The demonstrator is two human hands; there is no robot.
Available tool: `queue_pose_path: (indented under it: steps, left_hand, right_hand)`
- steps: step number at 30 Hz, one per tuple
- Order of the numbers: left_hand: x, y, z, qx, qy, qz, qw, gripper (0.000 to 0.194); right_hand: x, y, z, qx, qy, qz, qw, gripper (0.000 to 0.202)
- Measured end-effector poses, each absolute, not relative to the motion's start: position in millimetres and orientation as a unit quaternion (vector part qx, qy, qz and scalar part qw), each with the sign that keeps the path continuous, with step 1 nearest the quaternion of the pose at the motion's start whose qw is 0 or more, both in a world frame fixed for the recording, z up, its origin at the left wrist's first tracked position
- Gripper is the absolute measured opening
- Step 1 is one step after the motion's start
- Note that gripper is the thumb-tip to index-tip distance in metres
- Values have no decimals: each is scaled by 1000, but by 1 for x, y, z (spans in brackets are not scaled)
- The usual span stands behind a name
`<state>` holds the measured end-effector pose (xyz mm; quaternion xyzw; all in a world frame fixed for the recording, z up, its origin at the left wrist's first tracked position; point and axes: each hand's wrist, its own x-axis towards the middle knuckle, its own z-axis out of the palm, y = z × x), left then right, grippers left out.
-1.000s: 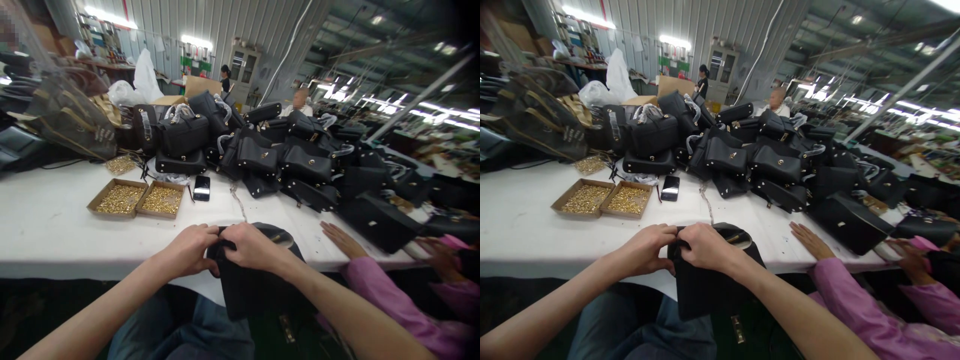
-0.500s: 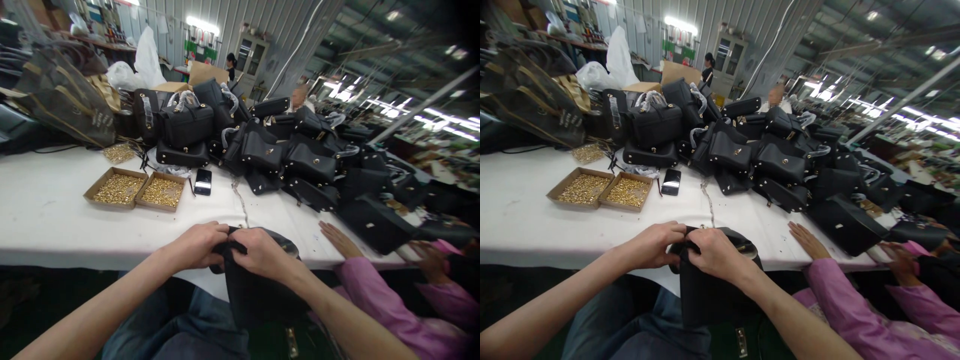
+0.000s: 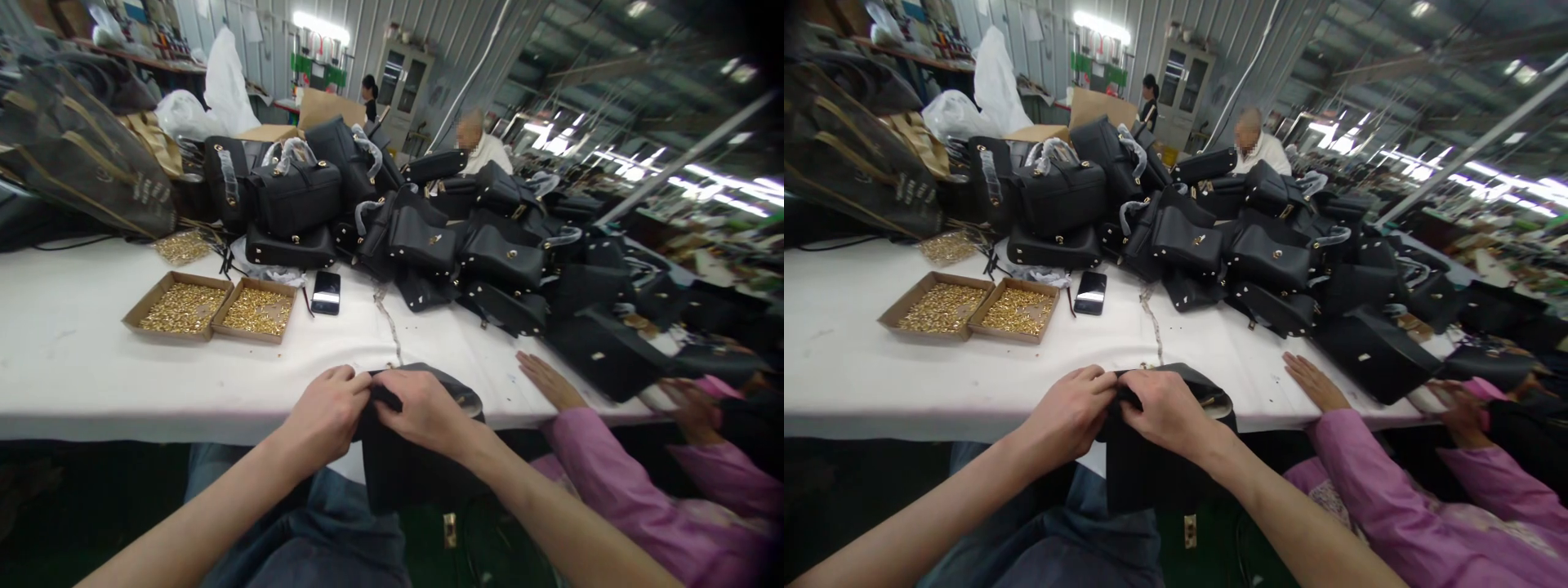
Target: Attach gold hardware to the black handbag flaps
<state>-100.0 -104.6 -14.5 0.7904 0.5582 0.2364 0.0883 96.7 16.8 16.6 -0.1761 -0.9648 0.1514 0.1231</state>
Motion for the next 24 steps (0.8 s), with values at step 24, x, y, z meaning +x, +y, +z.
queue_pose_path:
  steps: [24]
  left_hand:
    - [-71, -126, -64, 698, 547, 458, 56, 27]
  right_hand:
    - [132, 1, -5, -168, -926, 221, 255, 22]
